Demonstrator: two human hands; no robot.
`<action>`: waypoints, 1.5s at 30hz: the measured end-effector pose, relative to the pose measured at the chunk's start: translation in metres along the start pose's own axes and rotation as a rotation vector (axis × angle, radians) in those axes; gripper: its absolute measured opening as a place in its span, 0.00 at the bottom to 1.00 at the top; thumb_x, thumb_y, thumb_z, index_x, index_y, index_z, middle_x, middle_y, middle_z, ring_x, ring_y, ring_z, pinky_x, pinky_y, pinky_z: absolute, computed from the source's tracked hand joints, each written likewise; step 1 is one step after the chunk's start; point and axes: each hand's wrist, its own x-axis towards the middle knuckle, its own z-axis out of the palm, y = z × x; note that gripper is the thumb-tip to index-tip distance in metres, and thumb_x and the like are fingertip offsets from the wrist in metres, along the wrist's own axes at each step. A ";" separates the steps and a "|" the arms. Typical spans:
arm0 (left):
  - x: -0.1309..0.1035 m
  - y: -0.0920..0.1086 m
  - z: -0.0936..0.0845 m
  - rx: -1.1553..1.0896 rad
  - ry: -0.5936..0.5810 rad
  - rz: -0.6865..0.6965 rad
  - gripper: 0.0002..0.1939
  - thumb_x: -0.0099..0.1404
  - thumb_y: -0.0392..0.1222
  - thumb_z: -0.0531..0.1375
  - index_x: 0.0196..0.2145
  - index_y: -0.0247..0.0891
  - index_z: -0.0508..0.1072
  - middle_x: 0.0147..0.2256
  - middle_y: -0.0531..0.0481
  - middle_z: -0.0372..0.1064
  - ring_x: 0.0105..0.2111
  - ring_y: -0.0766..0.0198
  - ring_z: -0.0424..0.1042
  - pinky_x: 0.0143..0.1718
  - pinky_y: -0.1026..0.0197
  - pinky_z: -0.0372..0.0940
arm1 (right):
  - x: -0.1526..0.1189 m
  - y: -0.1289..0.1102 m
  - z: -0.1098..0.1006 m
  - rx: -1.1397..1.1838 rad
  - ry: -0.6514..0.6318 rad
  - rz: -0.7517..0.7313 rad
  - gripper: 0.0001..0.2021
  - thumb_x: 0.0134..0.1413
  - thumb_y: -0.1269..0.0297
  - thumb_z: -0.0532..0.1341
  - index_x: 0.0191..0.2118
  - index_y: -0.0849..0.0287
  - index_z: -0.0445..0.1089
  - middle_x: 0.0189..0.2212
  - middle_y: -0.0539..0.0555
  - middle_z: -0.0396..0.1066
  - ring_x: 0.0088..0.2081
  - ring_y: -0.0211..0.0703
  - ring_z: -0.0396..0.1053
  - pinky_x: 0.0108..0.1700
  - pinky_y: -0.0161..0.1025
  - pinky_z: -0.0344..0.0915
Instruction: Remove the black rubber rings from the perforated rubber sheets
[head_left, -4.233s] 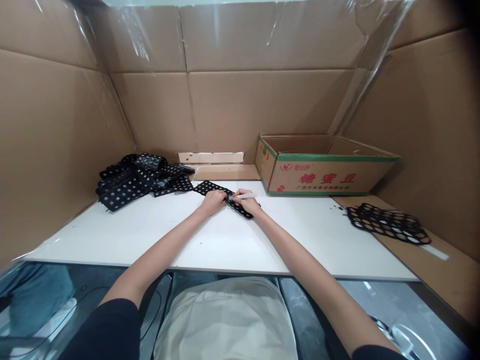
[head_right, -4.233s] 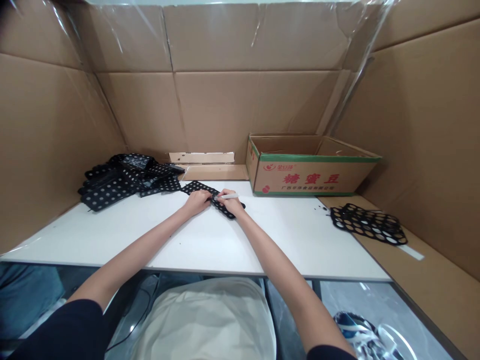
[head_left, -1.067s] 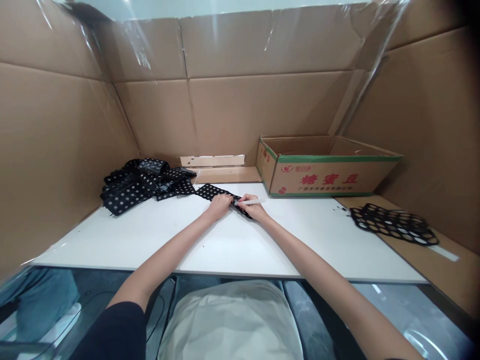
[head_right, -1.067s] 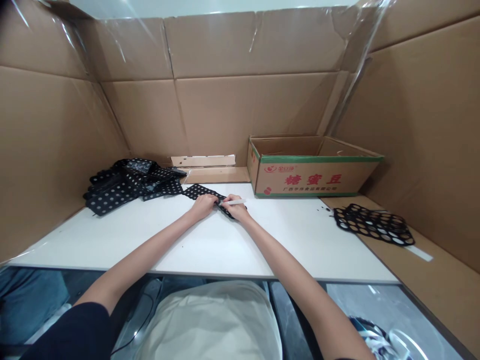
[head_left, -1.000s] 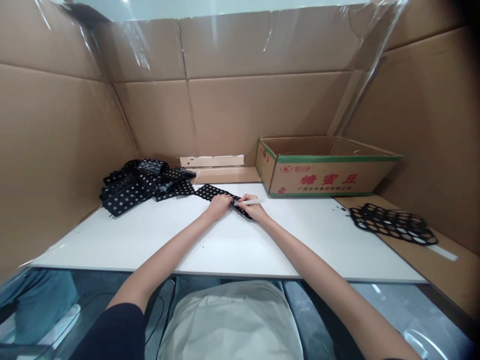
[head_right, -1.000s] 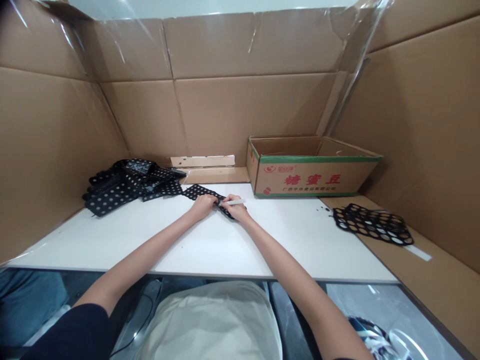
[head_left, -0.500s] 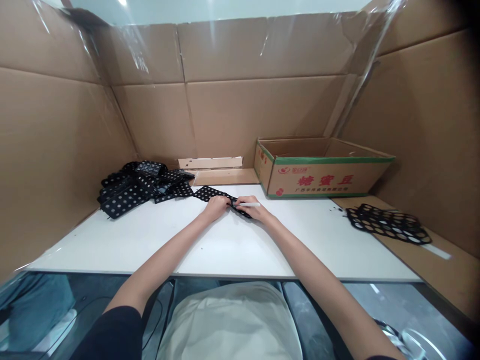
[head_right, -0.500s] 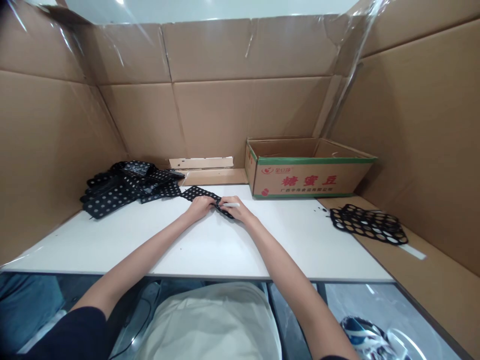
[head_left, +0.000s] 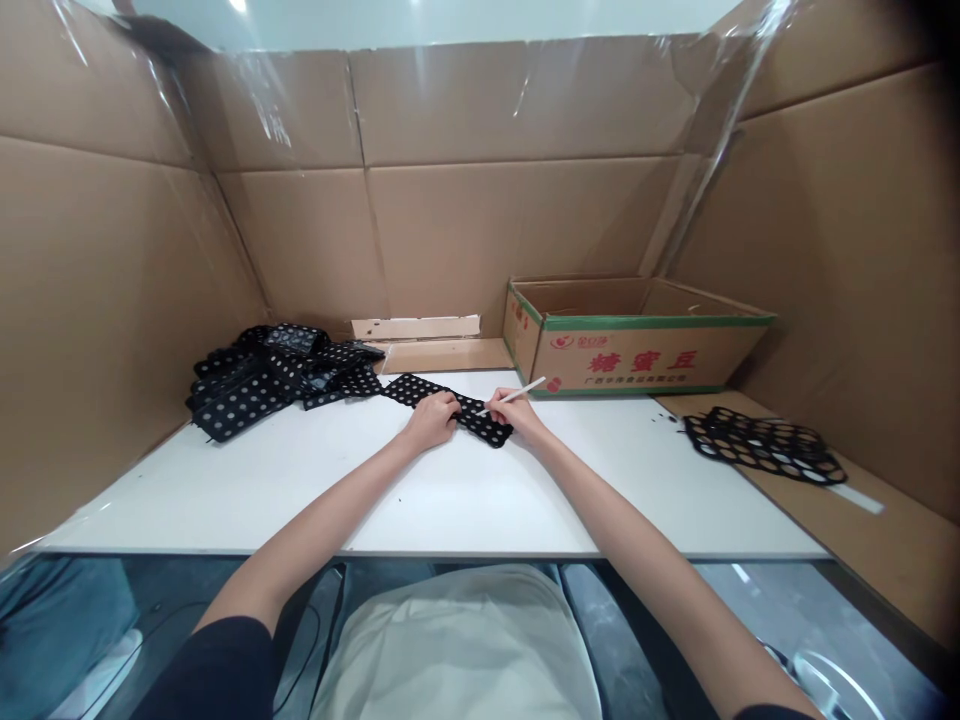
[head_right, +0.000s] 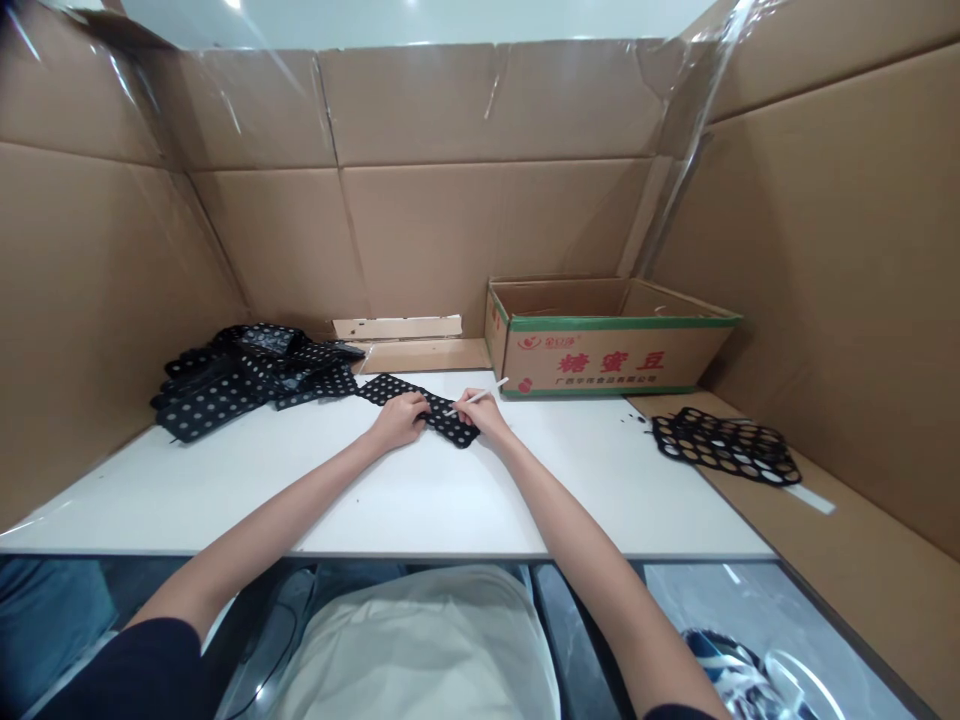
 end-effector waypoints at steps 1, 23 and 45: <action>0.000 0.002 0.001 -0.003 0.004 0.012 0.12 0.54 0.31 0.54 0.35 0.35 0.74 0.38 0.45 0.70 0.40 0.58 0.69 0.43 0.59 0.64 | 0.000 0.002 0.001 0.006 -0.005 0.004 0.09 0.35 0.64 0.60 0.16 0.59 0.58 0.10 0.47 0.60 0.14 0.30 0.53 0.17 0.30 0.47; 0.003 0.010 0.010 0.006 0.001 0.009 0.10 0.57 0.33 0.54 0.33 0.35 0.75 0.34 0.45 0.72 0.38 0.60 0.70 0.41 0.61 0.64 | -0.001 0.007 0.005 0.031 0.003 -0.027 0.13 0.37 0.59 0.62 0.17 0.59 0.59 0.11 0.47 0.61 0.14 0.31 0.54 0.18 0.31 0.48; 0.010 0.014 0.000 -0.086 -0.036 -0.144 0.11 0.57 0.35 0.54 0.34 0.37 0.76 0.32 0.47 0.74 0.35 0.61 0.71 0.36 0.64 0.63 | -0.008 0.002 0.009 -0.066 -0.102 -0.145 0.17 0.40 0.51 0.63 0.22 0.59 0.60 0.14 0.47 0.62 0.17 0.34 0.59 0.19 0.31 0.56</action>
